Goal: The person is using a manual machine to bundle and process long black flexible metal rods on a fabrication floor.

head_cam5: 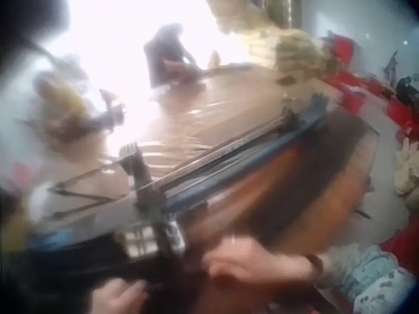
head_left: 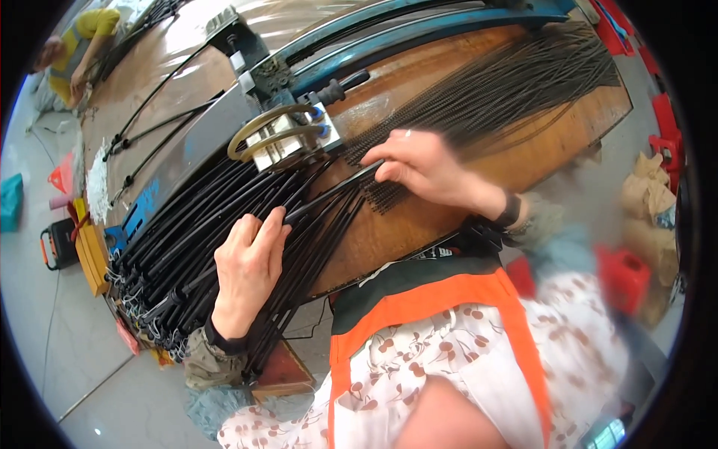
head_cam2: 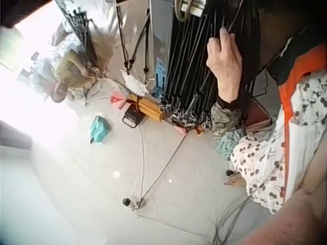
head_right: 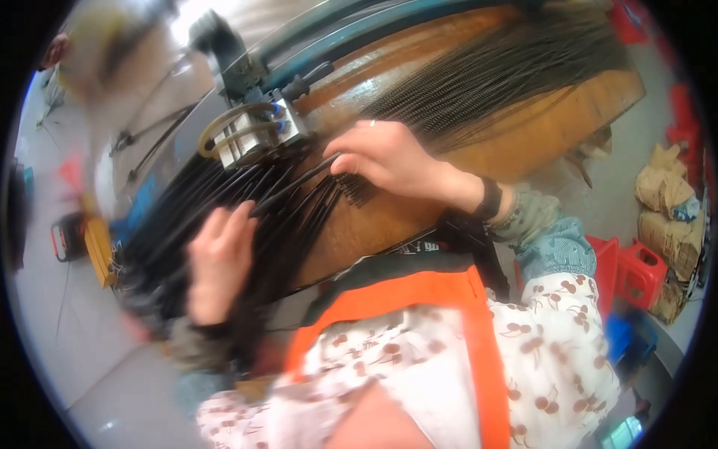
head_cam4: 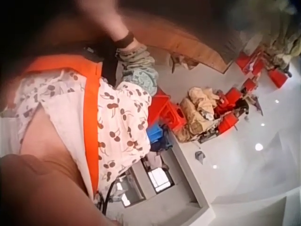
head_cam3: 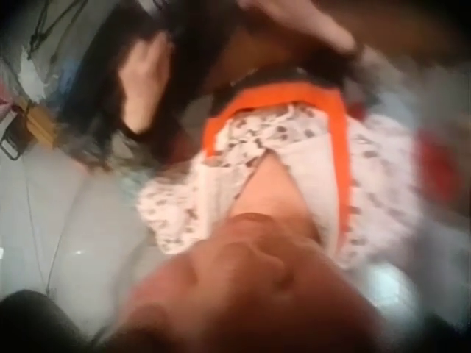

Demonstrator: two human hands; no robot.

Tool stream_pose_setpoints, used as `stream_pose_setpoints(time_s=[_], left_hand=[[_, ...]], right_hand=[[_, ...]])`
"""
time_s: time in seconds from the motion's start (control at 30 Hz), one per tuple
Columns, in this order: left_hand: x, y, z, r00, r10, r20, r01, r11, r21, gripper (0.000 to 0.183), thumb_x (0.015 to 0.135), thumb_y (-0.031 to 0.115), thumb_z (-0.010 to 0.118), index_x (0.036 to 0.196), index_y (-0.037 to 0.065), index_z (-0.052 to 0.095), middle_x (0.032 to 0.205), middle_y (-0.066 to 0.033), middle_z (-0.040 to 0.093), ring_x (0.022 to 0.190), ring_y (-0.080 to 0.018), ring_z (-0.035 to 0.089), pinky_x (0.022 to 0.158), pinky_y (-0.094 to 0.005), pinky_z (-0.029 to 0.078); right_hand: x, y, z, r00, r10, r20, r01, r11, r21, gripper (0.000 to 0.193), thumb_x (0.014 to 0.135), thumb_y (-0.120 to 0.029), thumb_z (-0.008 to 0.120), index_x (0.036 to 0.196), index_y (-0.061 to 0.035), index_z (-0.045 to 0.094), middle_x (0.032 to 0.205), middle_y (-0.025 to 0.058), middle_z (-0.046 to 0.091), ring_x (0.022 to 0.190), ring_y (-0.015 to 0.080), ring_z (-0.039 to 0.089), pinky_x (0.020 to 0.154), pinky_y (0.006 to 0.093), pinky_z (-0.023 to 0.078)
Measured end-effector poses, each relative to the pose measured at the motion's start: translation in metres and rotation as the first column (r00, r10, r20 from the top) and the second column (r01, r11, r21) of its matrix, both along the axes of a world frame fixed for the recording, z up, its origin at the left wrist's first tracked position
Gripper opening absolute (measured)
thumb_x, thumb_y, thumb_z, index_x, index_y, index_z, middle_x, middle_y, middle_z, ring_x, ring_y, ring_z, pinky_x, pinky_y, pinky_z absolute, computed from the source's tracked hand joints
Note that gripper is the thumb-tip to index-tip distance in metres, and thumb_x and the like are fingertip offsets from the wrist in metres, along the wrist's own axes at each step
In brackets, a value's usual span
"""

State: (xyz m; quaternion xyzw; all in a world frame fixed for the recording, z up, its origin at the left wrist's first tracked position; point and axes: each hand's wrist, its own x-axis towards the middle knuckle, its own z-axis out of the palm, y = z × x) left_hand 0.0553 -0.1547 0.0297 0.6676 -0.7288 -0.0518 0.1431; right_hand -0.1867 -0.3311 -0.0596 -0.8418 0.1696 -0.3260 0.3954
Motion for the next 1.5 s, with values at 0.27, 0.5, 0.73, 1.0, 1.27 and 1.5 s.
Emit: stream_pose_setpoints(time_s=[0.27, 0.5, 0.73, 1.0, 1.27, 1.5], left_hand=[[-0.022, -0.021, 0.026, 0.99, -0.123, 0.061, 0.105, 0.965, 0.24, 0.031, 0.09, 0.011, 0.068, 0.121, 0.012, 0.067, 0.069, -0.0095, 0.053, 0.056, -0.0301, 0.056, 0.053, -0.0393, 0.046], [-0.04, -0.062, 0.027, 0.958, -0.05, -0.283, 0.116, 0.968, 0.223, 0.031, 0.092, 0.005, 0.063, 0.122, 0.009, 0.066, 0.075, -0.0169, 0.063, 0.059, -0.0316, 0.06, 0.056, -0.0359, 0.047], [-0.046, -0.071, 0.035, 0.986, -0.129, -0.104, 0.145, 0.975, 0.168, 0.033, 0.091, 0.009, 0.067, 0.124, 0.012, 0.066, 0.066, -0.0113, 0.055, 0.052, -0.0271, 0.055, 0.051, -0.0373, 0.043], [-0.046, -0.067, 0.05, 0.989, -0.149, -0.009, 0.149, 0.979, 0.138, 0.034, 0.091, 0.013, 0.068, 0.125, 0.015, 0.066, 0.063, -0.0085, 0.054, 0.051, -0.0247, 0.054, 0.049, -0.0361, 0.042], [-0.047, -0.059, 0.045, 0.984, -0.152, -0.092, 0.161, 0.981, 0.108, 0.036, 0.089, 0.008, 0.069, 0.125, 0.014, 0.067, 0.064, -0.0095, 0.054, 0.05, -0.0241, 0.053, 0.049, -0.0356, 0.042], [-0.051, -0.066, 0.052, 0.982, -0.176, -0.07, 0.181, 0.98, 0.078, 0.036, 0.088, 0.007, 0.069, 0.124, 0.013, 0.066, 0.064, -0.0099, 0.053, 0.05, -0.0245, 0.052, 0.049, -0.0352, 0.043]], right_hand=[[-0.016, -0.003, 0.002, 0.993, 0.11, -0.035, -0.113, 0.859, -0.499, 0.057, 0.077, -0.022, 0.077, 0.128, -0.0018, 0.061, 0.075, 0.0077, 0.06, 0.064, 0.0249, 0.055, 0.058, 0.035, 0.052], [-0.028, -0.011, -0.01, 0.925, -0.166, 0.341, 0.147, 0.986, 0.082, 0.06, 0.095, -0.042, 0.061, 0.138, -0.0003, 0.054, 0.077, 0.0101, 0.056, 0.069, 0.0234, 0.06, 0.064, 0.035, 0.049], [-0.048, -0.024, 0.003, 0.985, -0.119, 0.126, 0.139, 0.977, -0.163, 0.062, 0.095, -0.041, 0.059, 0.143, -0.0019, 0.049, 0.075, 0.0105, 0.055, 0.067, 0.026, 0.058, 0.062, 0.0361, 0.049], [-0.056, -0.035, 0.012, 0.979, -0.042, 0.198, 0.087, 0.97, -0.225, 0.063, 0.093, -0.039, 0.062, 0.141, 0.0, 0.05, 0.069, 0.0087, 0.053, 0.062, 0.024, 0.055, 0.056, 0.0366, 0.047], [-0.052, -0.025, 0.014, 0.968, -0.118, 0.222, 0.178, 0.945, -0.275, 0.067, 0.089, -0.043, 0.063, 0.139, 0.0008, 0.053, 0.067, 0.0091, 0.05, 0.062, 0.0235, 0.054, 0.056, 0.0351, 0.047], [-0.063, -0.03, 0.021, 0.937, -0.184, 0.296, 0.271, 0.919, -0.286, 0.07, 0.088, -0.043, 0.064, 0.138, 0.003, 0.053, 0.065, 0.0047, 0.051, 0.06, 0.0205, 0.055, 0.054, 0.0337, 0.047]])
